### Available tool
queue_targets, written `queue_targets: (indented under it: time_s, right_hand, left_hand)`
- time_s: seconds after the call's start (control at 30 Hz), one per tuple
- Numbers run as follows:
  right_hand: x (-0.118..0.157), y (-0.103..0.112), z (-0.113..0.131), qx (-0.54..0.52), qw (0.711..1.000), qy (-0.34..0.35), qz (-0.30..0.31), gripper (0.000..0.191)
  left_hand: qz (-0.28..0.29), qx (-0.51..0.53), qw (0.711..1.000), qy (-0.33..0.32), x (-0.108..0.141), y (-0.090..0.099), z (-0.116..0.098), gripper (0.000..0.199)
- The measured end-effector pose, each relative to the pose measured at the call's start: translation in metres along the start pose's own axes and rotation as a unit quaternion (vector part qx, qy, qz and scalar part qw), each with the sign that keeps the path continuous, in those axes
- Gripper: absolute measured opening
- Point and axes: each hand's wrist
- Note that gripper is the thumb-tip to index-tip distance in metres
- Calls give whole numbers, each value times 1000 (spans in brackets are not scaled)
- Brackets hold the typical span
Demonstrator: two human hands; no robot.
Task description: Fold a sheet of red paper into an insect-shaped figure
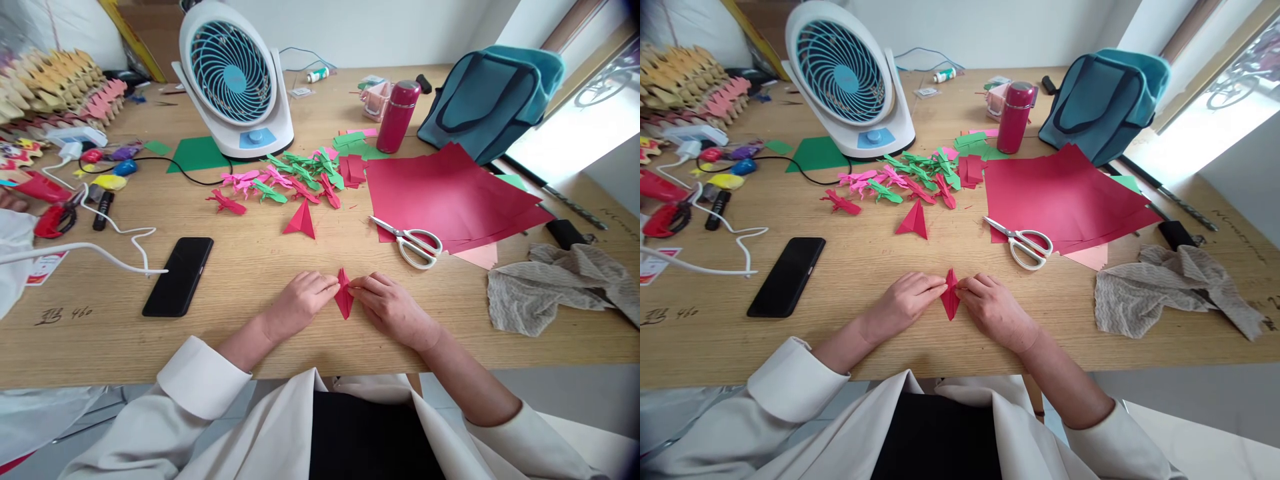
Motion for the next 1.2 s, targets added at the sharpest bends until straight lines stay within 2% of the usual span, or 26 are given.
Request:
queue_targets:
  time_s: [0.07, 0.17, 0.4, 0.57, 0.73, 1.2]
  right_hand:
    - [0, 0, 0, 0, 1000, 2, -3, 24]
    - [-1, 0, 0, -1, 1000, 5, -7, 24]
    - [0, 1, 1, -8, 1000, 4, -7, 25]
    - [0, 0, 1, -15, 1000, 2, -4, 26]
    - [0, 0, 2, -18, 1000, -2, 1, 25]
    - [-1, 0, 3, -14, 1000, -4, -6, 25]
  left_hand:
    - [30, -59, 997, -40, 5, 1, 0, 33]
    - [74, -108, 990, -54, 7, 6, -2, 40]
    - [185, -141, 972, -24, 1, 21, -12, 47]
    - [229, -151, 961, 10, -3, 18, -22, 52]
    - [245, -157, 957, 7, -6, 15, -25, 54]
    - [192, -80, 978, 4, 0, 15, -12, 54]
Point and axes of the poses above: each hand's wrist, its own x-axis away from the middle knuckle, its own y-axis out of the back of the hand, z = x × y, and after that the axes turned 6 degrees about -y, right-handed
